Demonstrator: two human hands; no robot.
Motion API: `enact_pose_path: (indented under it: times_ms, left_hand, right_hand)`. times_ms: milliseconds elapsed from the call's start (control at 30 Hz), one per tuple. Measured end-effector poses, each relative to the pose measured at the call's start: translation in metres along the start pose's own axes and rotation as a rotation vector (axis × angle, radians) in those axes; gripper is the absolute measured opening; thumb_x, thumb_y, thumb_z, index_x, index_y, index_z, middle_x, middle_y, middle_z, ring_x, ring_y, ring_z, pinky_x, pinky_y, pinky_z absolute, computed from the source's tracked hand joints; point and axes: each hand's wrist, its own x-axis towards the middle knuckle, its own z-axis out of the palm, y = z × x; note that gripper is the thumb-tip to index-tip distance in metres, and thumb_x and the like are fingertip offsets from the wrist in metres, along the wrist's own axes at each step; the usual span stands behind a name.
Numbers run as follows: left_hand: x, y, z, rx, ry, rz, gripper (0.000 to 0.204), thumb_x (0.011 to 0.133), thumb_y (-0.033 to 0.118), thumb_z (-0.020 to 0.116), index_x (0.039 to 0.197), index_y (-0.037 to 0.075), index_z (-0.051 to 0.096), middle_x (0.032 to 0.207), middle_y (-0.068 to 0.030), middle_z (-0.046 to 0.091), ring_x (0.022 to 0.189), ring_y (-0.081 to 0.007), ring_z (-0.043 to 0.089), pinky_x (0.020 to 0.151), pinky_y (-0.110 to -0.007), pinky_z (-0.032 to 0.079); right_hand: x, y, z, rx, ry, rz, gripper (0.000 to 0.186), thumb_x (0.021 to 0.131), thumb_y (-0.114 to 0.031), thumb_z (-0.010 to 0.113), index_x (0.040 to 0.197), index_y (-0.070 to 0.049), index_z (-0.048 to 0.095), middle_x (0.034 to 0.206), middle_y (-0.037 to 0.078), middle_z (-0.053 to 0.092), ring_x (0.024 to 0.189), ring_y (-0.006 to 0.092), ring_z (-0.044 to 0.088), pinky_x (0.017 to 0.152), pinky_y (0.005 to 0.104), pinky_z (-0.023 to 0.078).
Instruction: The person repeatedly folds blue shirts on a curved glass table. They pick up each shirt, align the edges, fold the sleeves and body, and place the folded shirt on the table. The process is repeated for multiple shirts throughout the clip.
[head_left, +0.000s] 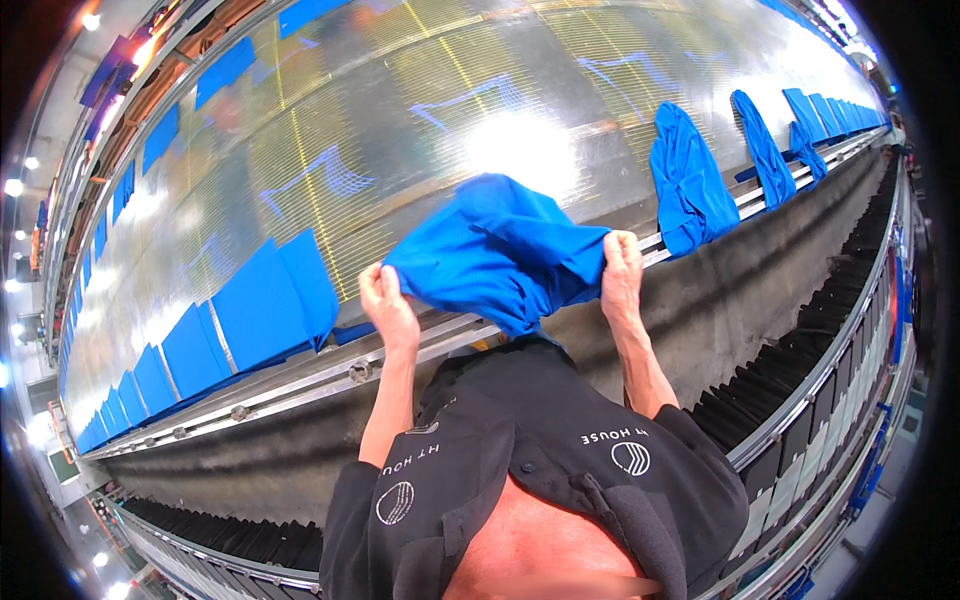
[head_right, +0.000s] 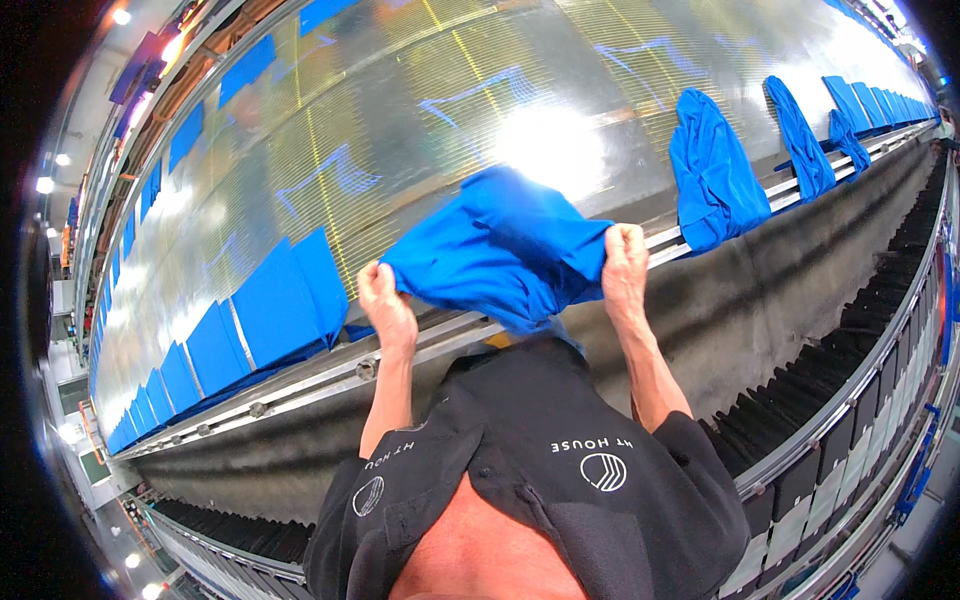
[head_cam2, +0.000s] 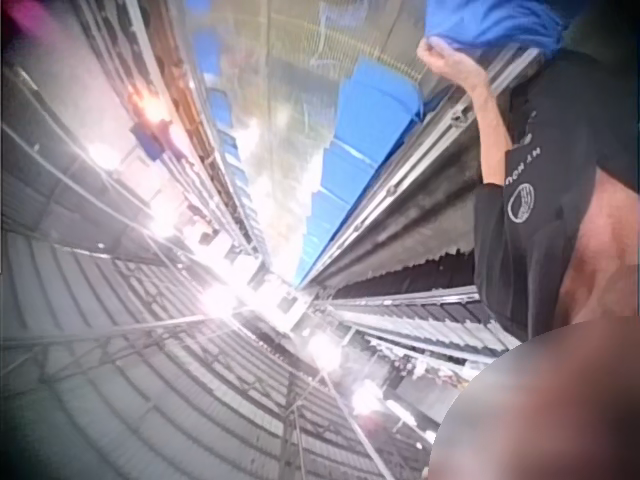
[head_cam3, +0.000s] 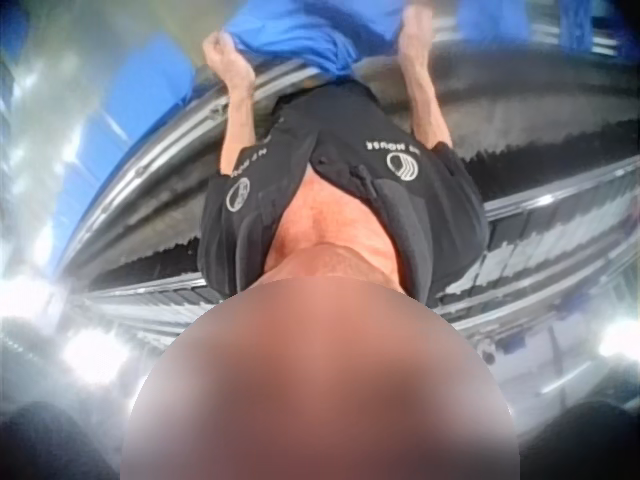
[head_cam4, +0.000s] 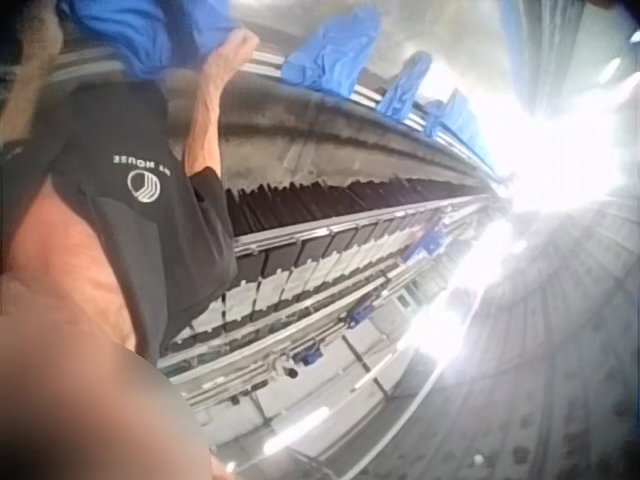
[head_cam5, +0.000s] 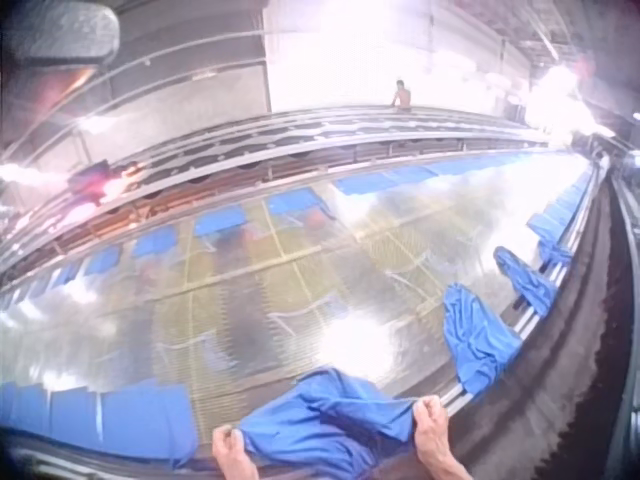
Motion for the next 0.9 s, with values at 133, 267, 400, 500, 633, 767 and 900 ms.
enact_pose_path:
  times_ms: [133,267,400,500,633,767,900]
  left_hand:
    - [-0.011,0.059,-0.053,0.274,-0.221,0.12,0.005,0.1,0.006,0.056,0.104,0.003,0.055,0.089,0.0013,0.054,0.079,-0.0044,0.048,0.069,-0.02,0.04]
    - [-0.015,0.119,-0.092,0.403,-0.478,0.262,0.005,0.1,0.006,0.057,0.104,0.004,0.056,0.093,-0.0049,0.064,0.084,-0.0073,0.055,0.075,-0.019,0.043]
    - [0.044,0.13,-0.121,-0.122,-0.154,0.29,0.02,0.101,0.025,0.058,0.106,0.005,0.059,0.101,-0.01,0.067,0.087,-0.0152,0.06,0.082,-0.032,0.049]
    - [0.115,0.084,-0.133,-0.026,0.094,-0.03,0.035,0.1,0.04,0.058,0.109,0.006,0.06,0.102,-0.0096,0.066,0.09,-0.0202,0.061,0.086,-0.037,0.049]
    - [0.098,-0.001,-0.137,0.018,-0.161,-0.639,0.069,0.101,0.059,0.04,0.122,-0.004,0.058,0.121,-0.0125,0.065,0.115,-0.0262,0.056,0.104,-0.04,0.042]
    - [0.057,-0.018,-0.129,-0.194,-0.223,-0.732,0.062,0.097,0.05,0.057,0.127,-0.005,0.057,0.124,-0.0142,0.065,0.114,-0.0229,0.061,0.101,-0.039,0.048]
    - [0.044,0.004,-0.112,0.077,-0.201,-0.711,0.052,0.088,0.022,0.075,0.128,-0.006,0.057,0.119,-0.0136,0.067,0.107,-0.0221,0.065,0.097,-0.038,0.052]
  right_hand:
    - [-0.028,-0.059,-0.035,-0.159,-0.024,-0.241,0.017,0.102,-0.017,0.054,0.093,-0.004,0.057,0.079,-0.003,0.049,0.073,0.0065,0.043,0.064,0.0248,0.039]
    - [-0.025,-0.105,-0.055,-0.149,-0.092,-0.533,0.015,0.105,-0.015,0.05,0.095,-0.006,0.054,0.08,-0.007,0.043,0.072,0.0028,0.035,0.064,0.0197,0.032]
    - [0.056,-0.088,-0.051,0.315,-0.095,-0.281,0.018,0.107,-0.017,0.045,0.1,-0.003,0.055,0.077,0.004,0.062,0.066,0.0085,0.056,0.061,0.0235,0.047]
    - [0.134,-0.023,-0.015,0.476,-0.247,0.001,0.021,0.1,-0.017,0.055,0.081,-0.011,0.06,0.071,-0.005,0.054,0.062,0.0062,0.05,0.054,0.025,0.044]
    - [0.141,0.07,0.033,-0.012,-0.156,0.362,0.022,0.089,-0.019,0.059,0.074,-0.005,0.067,0.072,0.005,0.063,0.065,0.0153,0.055,0.06,0.0366,0.045]
    - [0.109,0.09,0.026,0.081,-0.286,0.431,0.034,0.091,-0.038,0.071,0.095,-0.005,0.064,0.09,0.002,0.064,0.079,0.0132,0.058,0.074,0.0316,0.048]
    - [0.089,0.068,0.013,-0.088,-0.38,0.317,0.043,0.076,-0.024,0.085,0.102,-0.001,0.061,0.09,0.004,0.064,0.08,0.014,0.06,0.076,0.0294,0.05]
